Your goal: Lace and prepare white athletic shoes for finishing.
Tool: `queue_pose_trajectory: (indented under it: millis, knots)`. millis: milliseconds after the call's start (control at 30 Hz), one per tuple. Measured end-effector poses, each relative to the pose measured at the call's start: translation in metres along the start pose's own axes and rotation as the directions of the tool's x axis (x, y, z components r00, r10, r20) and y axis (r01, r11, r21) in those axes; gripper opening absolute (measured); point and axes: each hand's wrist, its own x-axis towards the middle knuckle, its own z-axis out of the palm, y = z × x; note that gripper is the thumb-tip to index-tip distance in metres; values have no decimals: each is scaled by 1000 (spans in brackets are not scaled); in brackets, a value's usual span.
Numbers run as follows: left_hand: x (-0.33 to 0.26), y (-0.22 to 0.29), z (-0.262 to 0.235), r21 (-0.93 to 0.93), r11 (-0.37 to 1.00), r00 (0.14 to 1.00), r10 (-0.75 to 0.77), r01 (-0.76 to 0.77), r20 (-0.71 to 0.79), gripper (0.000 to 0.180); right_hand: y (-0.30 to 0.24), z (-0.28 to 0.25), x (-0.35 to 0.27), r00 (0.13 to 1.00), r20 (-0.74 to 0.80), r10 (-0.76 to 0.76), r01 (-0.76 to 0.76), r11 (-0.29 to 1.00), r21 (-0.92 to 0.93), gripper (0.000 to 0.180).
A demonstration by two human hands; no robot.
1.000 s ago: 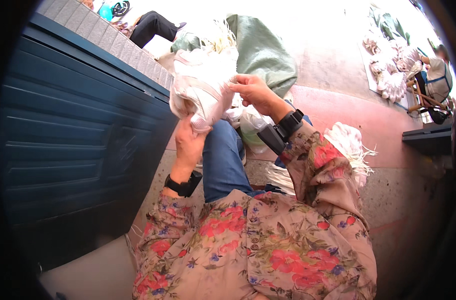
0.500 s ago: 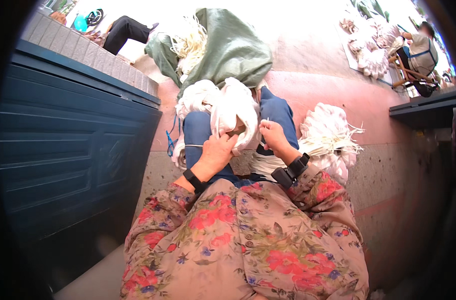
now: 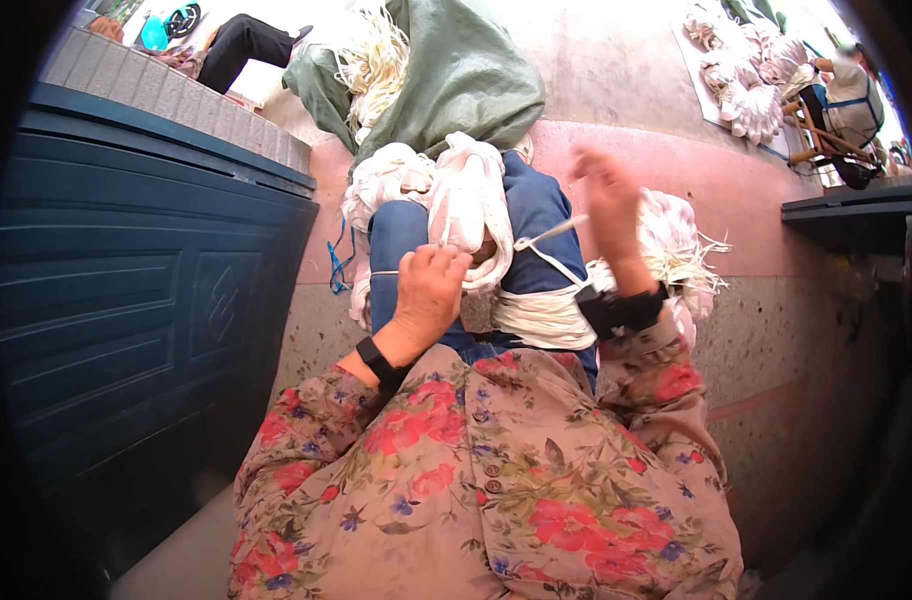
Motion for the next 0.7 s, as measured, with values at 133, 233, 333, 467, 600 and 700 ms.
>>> queue_pose_trajectory:
  millis: [133, 233, 333, 467, 600, 700]
  knots:
    - [15, -8, 14, 73, 991, 991, -118, 114, 61, 25, -55, -52, 42, 922, -368, -120, 187, 970, 152, 19]
    - [27, -18, 26, 191, 981, 995, 25, -43, 95, 15, -67, -51, 43, 958, -242, -152, 192, 970, 152, 20]
    - [37, -20, 33, 173, 961, 972, 191, -214, 140, 8, 1, -9, 18, 980, 176, -91, 117, 983, -142, 22]
    - [50, 2, 36, 169, 938, 945, 275, -304, 175, 9, 30, 38, -34, 892, 448, 69, 70, 956, -287, 23]
    - [34, -4, 48, 215, 941, 953, 217, -262, 212, 10, 40, 60, -58, 873, 484, 67, 151, 905, -397, 19]
    - [26, -13, 38, 25, 967, 956, 247, -254, 159, 11, 35, 65, -58, 852, 509, 119, 137, 889, -437, 20]
